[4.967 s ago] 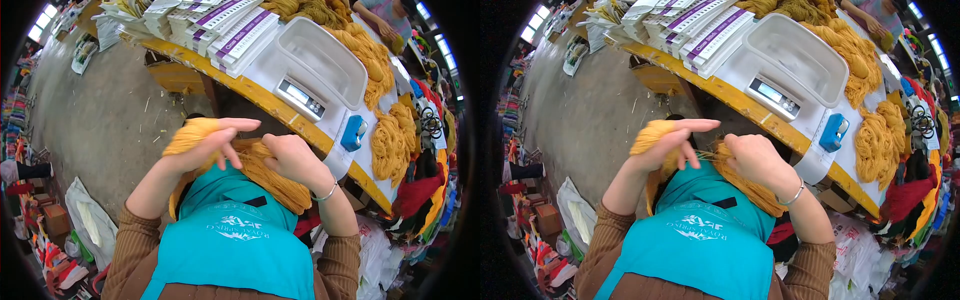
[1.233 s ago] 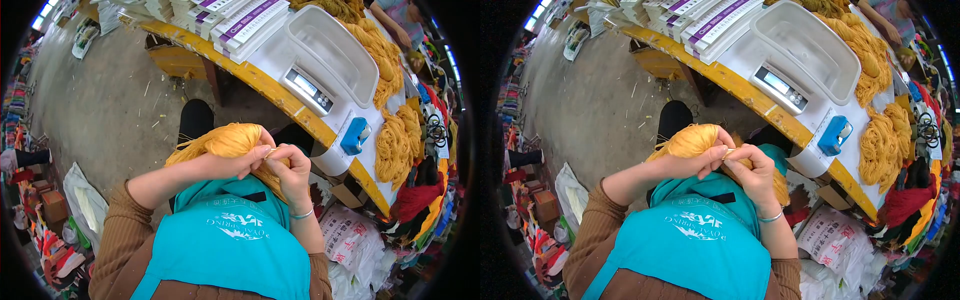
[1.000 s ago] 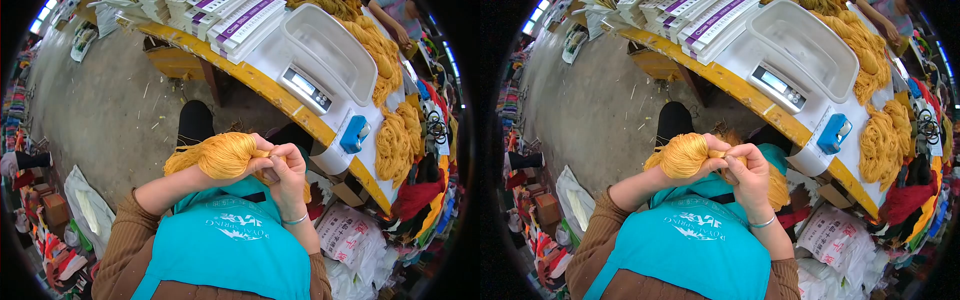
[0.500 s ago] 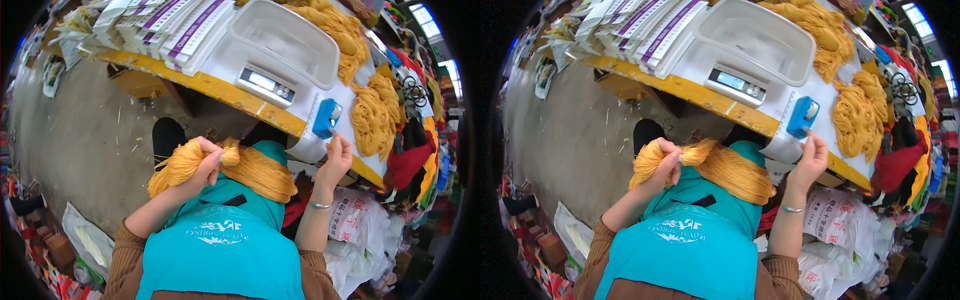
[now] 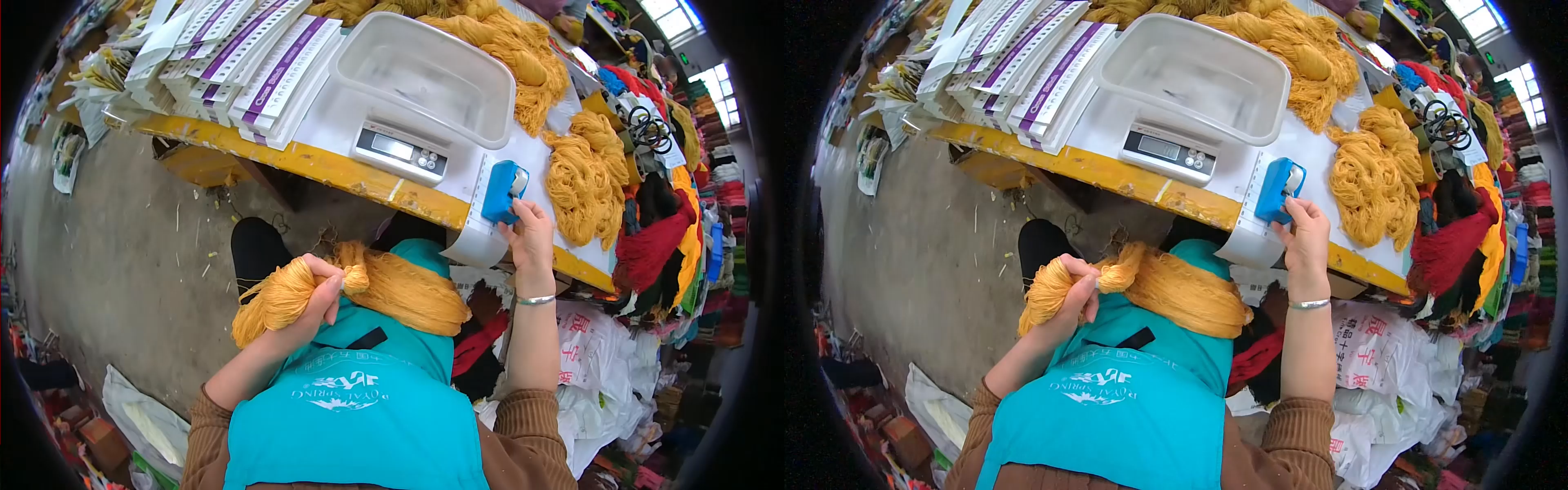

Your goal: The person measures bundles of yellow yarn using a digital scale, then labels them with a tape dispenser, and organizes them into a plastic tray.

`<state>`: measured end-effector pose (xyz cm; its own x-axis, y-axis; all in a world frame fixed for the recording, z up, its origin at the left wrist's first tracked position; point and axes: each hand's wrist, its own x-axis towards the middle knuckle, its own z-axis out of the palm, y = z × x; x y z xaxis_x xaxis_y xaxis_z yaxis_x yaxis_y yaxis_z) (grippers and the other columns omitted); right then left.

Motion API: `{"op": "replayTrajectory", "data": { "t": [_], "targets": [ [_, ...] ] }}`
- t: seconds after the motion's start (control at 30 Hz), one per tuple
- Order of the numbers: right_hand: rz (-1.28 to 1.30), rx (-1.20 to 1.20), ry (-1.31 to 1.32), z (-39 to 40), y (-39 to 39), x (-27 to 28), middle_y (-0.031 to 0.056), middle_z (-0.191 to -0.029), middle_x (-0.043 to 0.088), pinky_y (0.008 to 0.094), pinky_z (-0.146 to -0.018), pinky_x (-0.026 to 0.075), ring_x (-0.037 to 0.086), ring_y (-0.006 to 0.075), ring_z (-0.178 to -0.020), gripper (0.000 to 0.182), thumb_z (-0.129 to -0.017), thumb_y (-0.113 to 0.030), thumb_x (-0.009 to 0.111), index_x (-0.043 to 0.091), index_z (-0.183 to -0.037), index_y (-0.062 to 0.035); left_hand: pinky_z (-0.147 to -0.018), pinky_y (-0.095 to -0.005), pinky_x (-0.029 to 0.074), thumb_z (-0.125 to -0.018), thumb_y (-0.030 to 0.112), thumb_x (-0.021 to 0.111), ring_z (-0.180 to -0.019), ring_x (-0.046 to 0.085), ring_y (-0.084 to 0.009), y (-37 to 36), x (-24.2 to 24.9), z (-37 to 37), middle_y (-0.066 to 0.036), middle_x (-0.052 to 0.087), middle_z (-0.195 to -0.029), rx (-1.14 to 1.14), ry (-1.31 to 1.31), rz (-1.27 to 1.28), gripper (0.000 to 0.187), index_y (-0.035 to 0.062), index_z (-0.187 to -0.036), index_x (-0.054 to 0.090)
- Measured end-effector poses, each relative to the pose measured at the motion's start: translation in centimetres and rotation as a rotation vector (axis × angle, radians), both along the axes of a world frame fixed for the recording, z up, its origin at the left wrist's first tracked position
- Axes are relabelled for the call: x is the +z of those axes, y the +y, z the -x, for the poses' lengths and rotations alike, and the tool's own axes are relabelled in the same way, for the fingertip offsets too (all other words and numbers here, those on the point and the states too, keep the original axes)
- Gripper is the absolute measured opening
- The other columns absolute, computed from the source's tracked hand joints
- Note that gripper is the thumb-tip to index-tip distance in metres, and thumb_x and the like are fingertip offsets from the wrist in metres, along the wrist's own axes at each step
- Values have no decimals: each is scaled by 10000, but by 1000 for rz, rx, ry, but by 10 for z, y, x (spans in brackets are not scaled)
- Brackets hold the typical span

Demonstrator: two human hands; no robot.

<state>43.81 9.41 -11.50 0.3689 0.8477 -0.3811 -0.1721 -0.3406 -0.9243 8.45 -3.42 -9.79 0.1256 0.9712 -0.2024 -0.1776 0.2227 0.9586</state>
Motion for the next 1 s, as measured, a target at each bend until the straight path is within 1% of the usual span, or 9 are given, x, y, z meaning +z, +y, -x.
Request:
{"op": "replayTrajectory", "data": {
  "t": [0.17,0.33,0.47,0.53,0.63,0.77,0.83,0.93,1.0],
  "targets": [
    [-83,-91,75,3,-2,-5,34,-926,628,345,-714,564,586,121,-823,91,-891,-107,663,584,-881,-65,-477,-211,355,-994,150,538,-506,451,-36,-2,-2,1,25,507,-584,3,-18,-6,89,72,-954,527],
    [-174,-101,150,8,-5,-5,117,-1184,581,390,-771,564,597,163,-907,68,-881,-61,623,560,-869,-38,-476,-209,355,-996,150,533,-507,454,-36,-3,-4,2,23,510,-590,0,-19,-3,92,67,-958,526],
    [-221,-113,221,9,-6,-2,53,-973,619,456,-819,554,600,156,-919,93,-895,-87,603,584,-811,-53,-474,-208,352,-996,151,532,-503,449,-37,-3,-4,0,22,508,-590,8,-29,-6,94,65,-958,524],
    [-249,-86,224,9,-6,-8,153,-1299,532,378,-839,551,588,165,-975,83,-873,-43,619,565,-812,-30,-474,-208,351,-996,150,532,-503,449,-38,-2,-4,-1,21,507,-589,11,-33,-3,94,65,-957,524],
    [-302,-139,57,20,-6,-28,169,-1373,486,347,-860,540,580,162,-1011,88,-853,-8,622,558,-794,-16,-473,-208,352,-996,150,532,-503,452,-39,-2,-5,-1,21,504,-590,3,-32,-14,92,64,-966,523],
    [-319,-206,-15,22,-7,-54,179,-1373,503,312,-879,505,577,167,-1030,105,-835,24,624,555,-761,-5,-472,-205,354,-998,153,530,-505,457,-38,-1,-4,-2,21,505,-603,1,-40,-15,91,64,-982,522],
    [-369,-136,-230,18,-6,-63,188,-1337,544,293,-882,471,585,169,-994,126,-839,25,619,561,-733,-10,-468,-203,354,-999,155,529,-504,459,-37,-2,-2,-1,18,510,-622,3,-33,-11,91,64,-988,522],
    [-334,-102,-262,23,-16,-53,187,-1283,585,282,-881,449,568,160,-1008,146,-840,26,616,561,-711,-11,-448,-207,372,-996,151,526,-489,479,-53,1,1,-1,-7,536,-691,18,-85,51,90,61,-1002,526],
    [-371,-204,-94,39,-29,-39,183,-1344,541,278,-881,453,548,145,-1033,111,-858,28,605,565,-758,2,-433,-216,384,-995,166,523,-475,487,-77,5,4,2,-33,551,-709,28,-107,77,112,56,-1017,531]
  ]
}}
